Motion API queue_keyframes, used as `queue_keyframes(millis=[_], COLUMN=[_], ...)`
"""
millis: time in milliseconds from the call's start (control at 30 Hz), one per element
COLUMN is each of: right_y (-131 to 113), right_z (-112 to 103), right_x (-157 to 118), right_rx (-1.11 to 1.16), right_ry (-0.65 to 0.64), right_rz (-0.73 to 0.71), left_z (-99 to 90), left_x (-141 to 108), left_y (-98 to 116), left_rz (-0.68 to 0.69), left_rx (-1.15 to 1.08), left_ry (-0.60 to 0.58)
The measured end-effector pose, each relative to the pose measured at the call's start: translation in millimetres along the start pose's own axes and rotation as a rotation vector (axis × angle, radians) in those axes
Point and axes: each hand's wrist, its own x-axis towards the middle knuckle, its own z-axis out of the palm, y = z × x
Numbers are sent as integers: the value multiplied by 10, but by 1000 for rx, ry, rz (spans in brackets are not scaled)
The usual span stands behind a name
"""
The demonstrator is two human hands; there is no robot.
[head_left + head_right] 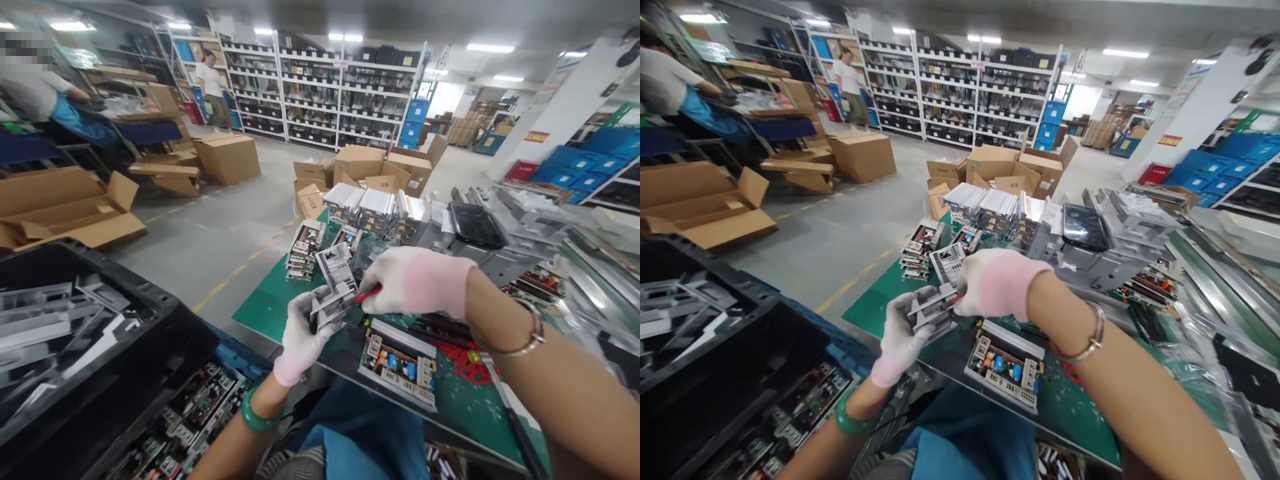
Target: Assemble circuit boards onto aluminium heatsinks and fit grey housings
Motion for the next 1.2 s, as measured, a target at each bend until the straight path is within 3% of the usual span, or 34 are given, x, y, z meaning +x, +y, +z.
queue_keyframes(millis=[100, 200, 267, 433, 567, 767, 900, 967, 1067, 1200], right_y=[-143, -203, -204, -190, -112, 232, 464, 524, 540, 665], right_z=[4, 111, 159, 273, 622, 1105, 1395, 1581, 1848, 2123], right_x=[142, 182, 161, 162, 236, 87, -128, -267, -527, -970], right_rx=[-123, -149, -161, -197, -225, 74, 268, 378, 514, 548], right_ry=[-3, 63, 83, 96, 279, 458, 652, 742, 771, 821], right_rz=[-5, -23, -2, -14, -23, -64, 72, 231, 509, 641], left_z=[-7, -99, -106, 72, 98, -27, -87, -109, -135, -201], left_x=[13, 82, 123, 188, 246, 226, 229, 250, 288, 324], left_y=[-32, -10, -13, -85, -54, -30, -32, -4, 60, 62], left_rz=[56, 191, 208, 136, 73, 272, 405, 442, 413, 302], left_rx=[3, 28, 14, -84, 118, 243, 342, 474, 685, 726], left_ry=[11, -93, -133, 40, 182, 72, 14, -43, -136, -158])
